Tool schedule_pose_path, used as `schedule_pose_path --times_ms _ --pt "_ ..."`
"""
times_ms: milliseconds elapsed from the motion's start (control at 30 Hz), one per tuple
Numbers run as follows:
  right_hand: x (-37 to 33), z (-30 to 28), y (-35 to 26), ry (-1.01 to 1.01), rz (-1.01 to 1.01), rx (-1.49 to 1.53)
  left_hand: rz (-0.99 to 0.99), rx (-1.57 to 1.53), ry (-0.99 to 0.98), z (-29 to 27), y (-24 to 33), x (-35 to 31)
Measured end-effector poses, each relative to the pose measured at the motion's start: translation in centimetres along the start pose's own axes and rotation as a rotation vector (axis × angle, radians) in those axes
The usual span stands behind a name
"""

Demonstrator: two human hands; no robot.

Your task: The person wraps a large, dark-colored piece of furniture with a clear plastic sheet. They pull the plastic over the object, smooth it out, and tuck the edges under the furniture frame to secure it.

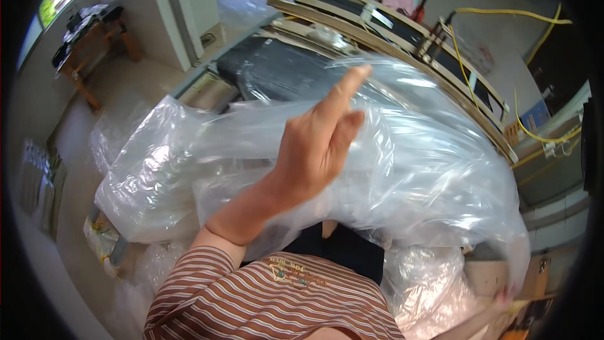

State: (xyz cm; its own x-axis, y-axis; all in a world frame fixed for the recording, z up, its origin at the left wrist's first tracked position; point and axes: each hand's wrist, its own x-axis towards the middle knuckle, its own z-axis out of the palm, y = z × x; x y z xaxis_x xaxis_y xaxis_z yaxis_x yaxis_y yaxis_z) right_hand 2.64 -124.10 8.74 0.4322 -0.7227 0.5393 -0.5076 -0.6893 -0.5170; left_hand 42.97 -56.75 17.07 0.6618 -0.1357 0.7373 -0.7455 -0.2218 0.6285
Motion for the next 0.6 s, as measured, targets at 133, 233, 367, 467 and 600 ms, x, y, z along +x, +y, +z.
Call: schedule_pose_path --times_ms 133,233,367,467,600 --pt "-9.4 -19.9 1.5 0.040 0.318 -0.963 -0.245 -0.143 -0.329 12.3 -5.2 -2.9" --pt "-10.5 -26.9 0.8 0.024 0.249 -1.140 -0.281 -0.375 -0.602 21.1 -4.6 -7.4" --pt "-10.0 -22.8 -5.1 0.089 0.043 -0.873 -0.375 -0.428 -0.679 27.0 -4.7 -7.3" --pt "-7.9 -11.2 -14.2 0.045 0.165 -0.333 -0.297 -0.338 -0.618 26.5 -4.4 -4.5" --pt "-9.2 6.6 -27.7 -0.281 -0.282 0.253 -0.041 -0.337 -0.445 26.0 -1.9 -5.0"
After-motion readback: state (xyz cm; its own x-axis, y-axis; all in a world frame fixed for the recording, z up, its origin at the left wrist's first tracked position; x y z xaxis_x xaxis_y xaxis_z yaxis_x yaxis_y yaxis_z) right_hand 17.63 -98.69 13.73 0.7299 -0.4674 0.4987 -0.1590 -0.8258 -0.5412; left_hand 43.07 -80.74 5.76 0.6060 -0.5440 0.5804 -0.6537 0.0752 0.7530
